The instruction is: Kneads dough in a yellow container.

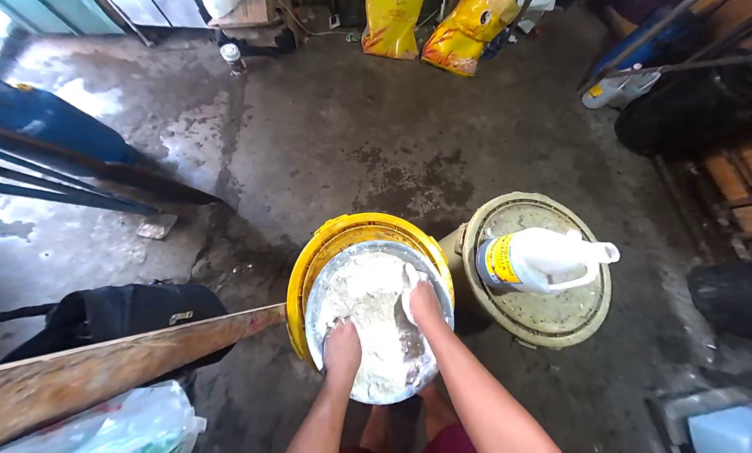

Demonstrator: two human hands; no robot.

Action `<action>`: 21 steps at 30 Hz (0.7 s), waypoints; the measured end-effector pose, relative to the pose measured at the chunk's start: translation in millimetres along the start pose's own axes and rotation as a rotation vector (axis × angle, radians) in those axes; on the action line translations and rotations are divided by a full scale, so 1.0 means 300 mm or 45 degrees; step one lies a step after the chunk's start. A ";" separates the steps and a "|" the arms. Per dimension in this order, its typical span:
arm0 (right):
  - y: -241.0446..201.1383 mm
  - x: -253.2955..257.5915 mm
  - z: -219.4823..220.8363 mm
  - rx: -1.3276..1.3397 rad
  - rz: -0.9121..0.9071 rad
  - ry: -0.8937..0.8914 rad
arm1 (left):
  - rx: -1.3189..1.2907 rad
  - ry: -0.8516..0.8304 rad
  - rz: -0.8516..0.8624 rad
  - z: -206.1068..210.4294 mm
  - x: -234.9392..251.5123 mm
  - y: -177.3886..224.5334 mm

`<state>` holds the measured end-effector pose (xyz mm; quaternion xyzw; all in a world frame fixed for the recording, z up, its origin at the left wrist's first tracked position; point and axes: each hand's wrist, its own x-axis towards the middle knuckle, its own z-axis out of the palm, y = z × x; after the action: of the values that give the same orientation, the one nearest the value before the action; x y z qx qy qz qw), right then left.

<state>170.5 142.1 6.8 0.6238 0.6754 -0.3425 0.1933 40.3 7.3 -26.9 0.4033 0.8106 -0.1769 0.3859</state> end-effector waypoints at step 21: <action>-0.027 -0.028 -0.111 -0.045 -0.240 -0.122 | -0.058 0.172 0.409 -0.378 0.141 0.109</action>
<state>169.3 159.6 37.5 0.5370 0.7270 -0.3765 0.2034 -4.5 117.1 13.8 0.5299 0.7636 -0.0670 0.3628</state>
